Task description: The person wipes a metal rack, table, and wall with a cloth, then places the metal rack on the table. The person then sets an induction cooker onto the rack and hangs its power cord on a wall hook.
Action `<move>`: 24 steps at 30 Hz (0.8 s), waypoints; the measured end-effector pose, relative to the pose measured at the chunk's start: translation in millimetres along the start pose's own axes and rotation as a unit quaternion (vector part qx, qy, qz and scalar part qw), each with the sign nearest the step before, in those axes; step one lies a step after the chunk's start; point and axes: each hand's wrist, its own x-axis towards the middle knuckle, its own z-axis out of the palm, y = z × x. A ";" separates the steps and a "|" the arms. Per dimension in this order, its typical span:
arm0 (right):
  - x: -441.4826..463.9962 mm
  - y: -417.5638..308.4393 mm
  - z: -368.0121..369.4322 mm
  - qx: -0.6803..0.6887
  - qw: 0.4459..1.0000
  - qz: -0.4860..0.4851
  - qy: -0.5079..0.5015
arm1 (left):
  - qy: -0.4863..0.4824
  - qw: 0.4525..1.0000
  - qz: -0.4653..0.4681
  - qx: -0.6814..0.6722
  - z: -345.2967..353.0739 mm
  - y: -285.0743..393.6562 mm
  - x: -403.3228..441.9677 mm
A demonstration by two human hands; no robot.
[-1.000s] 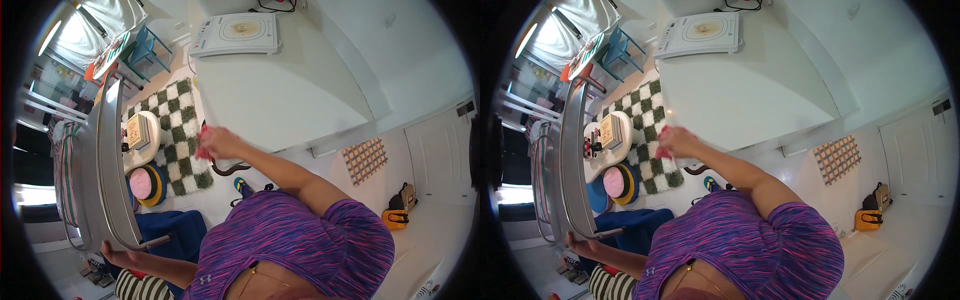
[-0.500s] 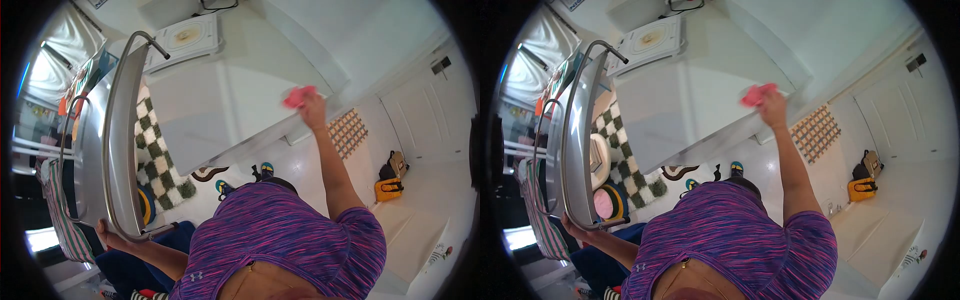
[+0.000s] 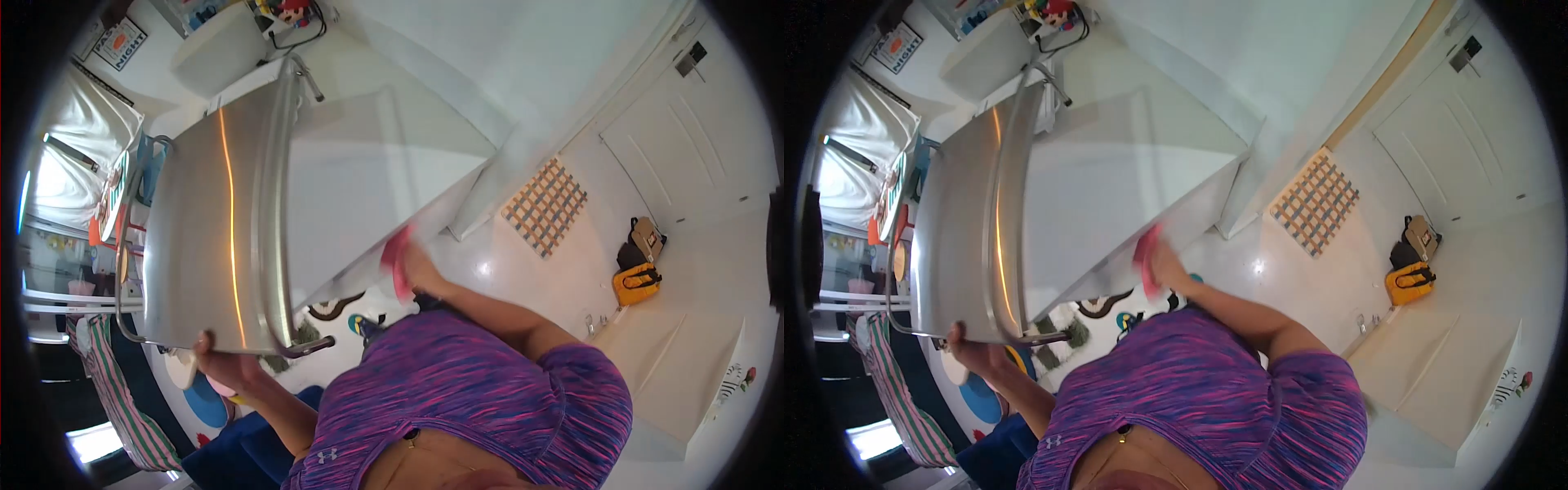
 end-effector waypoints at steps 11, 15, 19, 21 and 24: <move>-4.6 -187.2 -159.7 0.205 0.971 0.109 -0.060 | 0.018 0.995 -0.099 -0.007 16.0 -139.1 -12.3; 4.2 -213.6 -181.9 0.160 0.982 0.078 -0.068 | -0.050 0.989 -0.125 -0.054 -11.4 -154.4 -7.8; 32.1 -207.7 -177.2 0.191 0.979 0.069 -0.008 | -0.063 0.987 -0.149 0.022 -24.0 -124.6 25.4; 39.8 -194.2 -169.9 0.376 0.924 0.053 -0.048 | -0.090 0.986 -0.139 0.024 -34.5 -113.1 43.0; 27.8 -203.0 -157.4 0.431 0.899 0.054 -0.063 | -0.066 0.975 -0.210 0.014 -49.7 -106.3 72.3</move>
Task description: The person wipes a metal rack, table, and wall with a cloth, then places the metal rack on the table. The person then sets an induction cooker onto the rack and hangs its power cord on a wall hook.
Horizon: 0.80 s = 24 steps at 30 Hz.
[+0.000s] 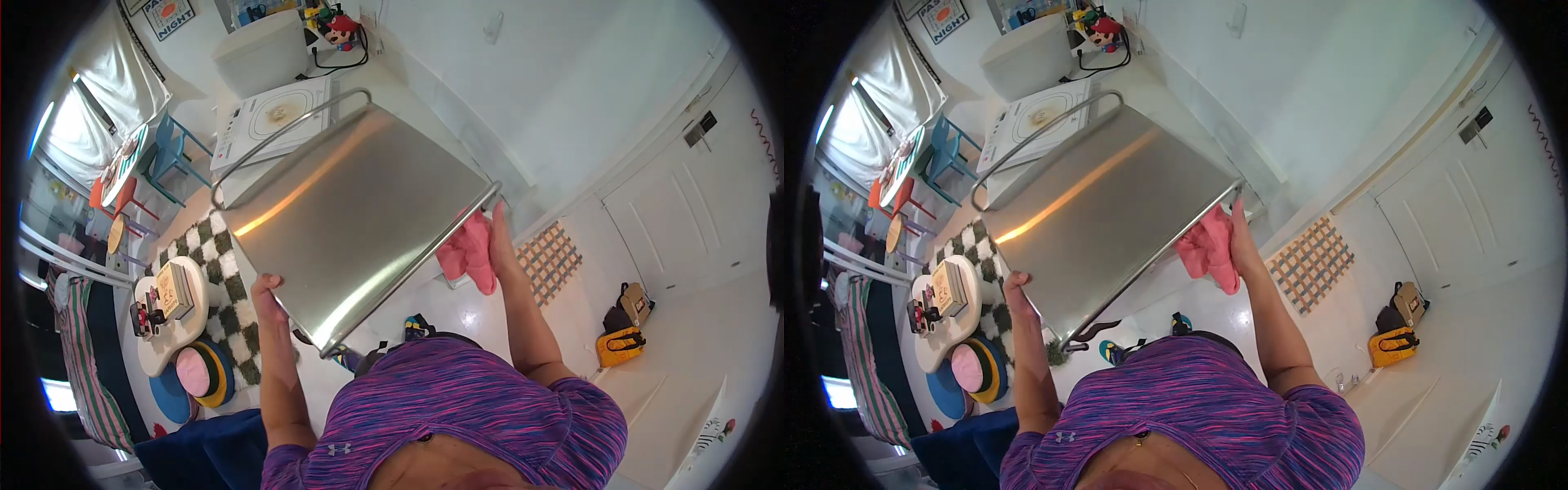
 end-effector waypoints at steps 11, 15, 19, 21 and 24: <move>14.4 31.5 -19.7 0.036 0.993 -0.059 0.096 | -0.077 0.978 -0.167 0.096 -28.5 -0.2 123.2; 34.2 31.5 -30.5 0.048 0.992 -0.059 0.105 | -0.124 0.966 -0.207 0.097 -24.9 -5.6 148.0; 45.7 28.1 -38.3 0.035 0.989 -0.079 0.116 | -0.055 0.976 -0.177 0.114 -2.5 -17.5 146.5; 44.1 19.9 -30.0 0.009 0.988 -0.077 0.133 | -0.036 0.977 -0.169 0.127 -17.0 -23.0 156.9; 29.8 24.3 -32.9 -0.051 0.985 -0.056 0.155 | -0.054 0.969 -0.192 0.143 -3.4 -15.2 149.5</move>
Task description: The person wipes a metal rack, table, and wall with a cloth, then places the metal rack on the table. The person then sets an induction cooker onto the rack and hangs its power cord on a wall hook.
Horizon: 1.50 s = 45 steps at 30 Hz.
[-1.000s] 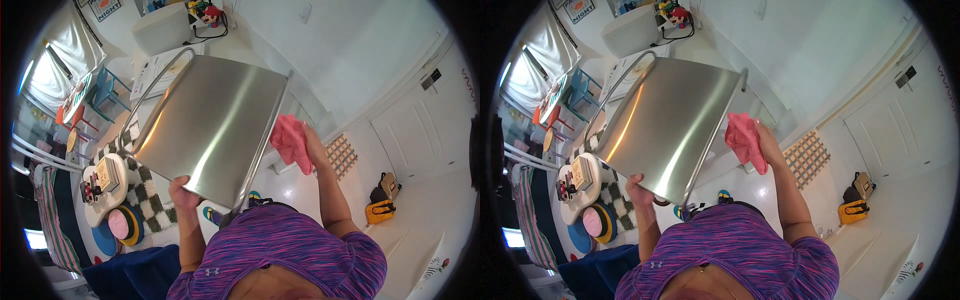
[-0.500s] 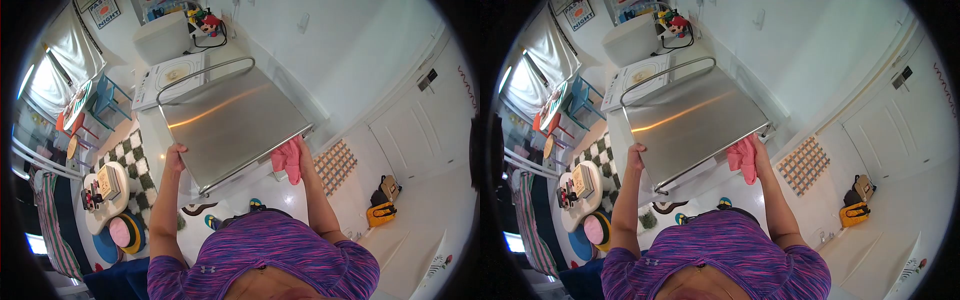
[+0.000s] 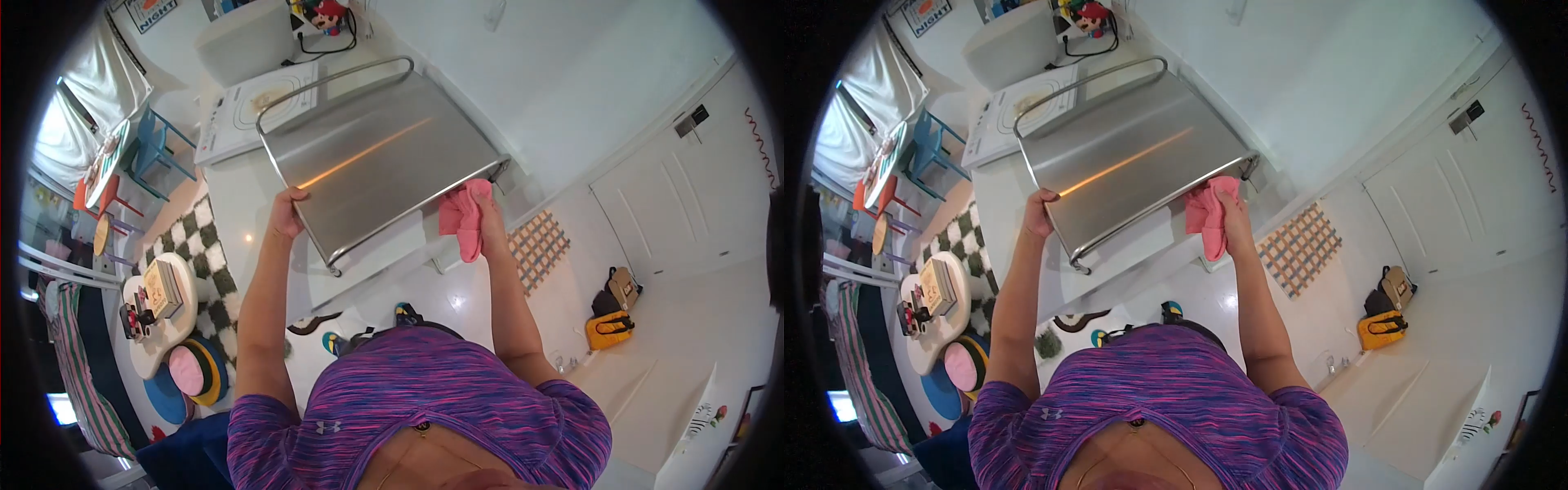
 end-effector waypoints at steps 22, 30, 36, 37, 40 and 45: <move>-56.8 10.0 -15.4 -0.122 0.991 0.040 -0.023 | 0.140 0.990 -0.002 -0.002 13.2 3.8 1.4; -61.7 16.2 -14.2 -0.195 0.978 0.070 -0.023 | 0.045 0.996 0.035 -0.072 -12.5 2.3 -25.7; -85.5 -15.8 32.2 -0.463 0.861 0.041 -0.206 | 0.169 0.978 0.105 0.055 6.8 6.6 -87.6; -87.1 -15.4 37.9 -0.511 0.820 -0.005 -0.258 | 0.218 0.961 0.122 0.120 6.9 10.4 -94.4; -108.9 -17.1 79.1 -0.335 0.901 -0.130 -0.244 | 0.287 0.912 0.159 0.245 7.0 32.4 -95.6; -80.5 -15.2 121.1 -0.520 0.810 -0.192 -0.192 | 0.338 0.692 0.329 0.546 -23.4 75.6 -31.2</move>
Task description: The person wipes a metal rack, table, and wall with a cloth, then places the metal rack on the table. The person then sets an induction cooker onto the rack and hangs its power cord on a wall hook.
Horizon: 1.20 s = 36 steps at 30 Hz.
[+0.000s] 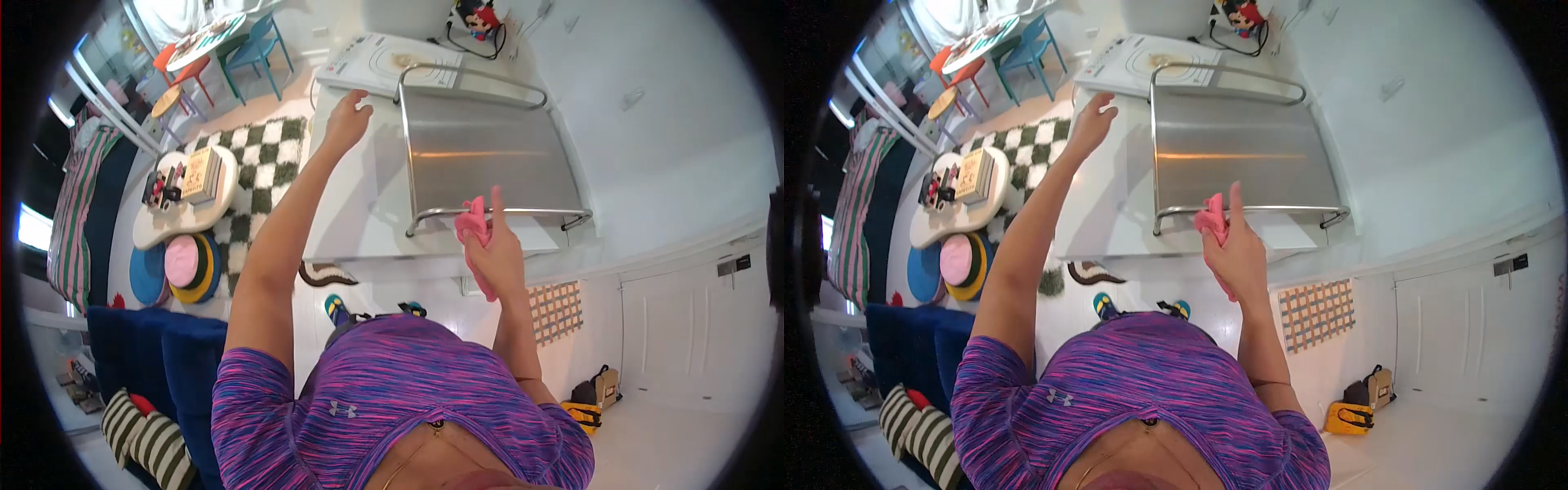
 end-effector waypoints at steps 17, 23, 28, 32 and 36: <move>18.6 24.0 51.2 -0.116 0.969 -0.002 0.216 | -0.081 0.977 0.091 0.178 95.8 22.6 112.6; 19.6 31.3 54.8 -0.101 0.970 -0.010 0.222 | -0.081 0.980 0.060 0.173 105.4 10.6 121.0; 16.5 22.1 49.2 -0.122 0.971 -0.008 0.206 | -0.156 0.974 0.080 0.143 94.4 -0.7 131.7; 15.3 23.2 42.9 -0.131 0.974 -0.014 0.185 | -0.067 0.996 0.033 0.041 89.3 12.9 102.8; 14.4 20.2 41.8 -0.142 0.974 -0.014 0.177 | -0.090 0.939 -0.182 -0.279 53.8 36.6 -9.3</move>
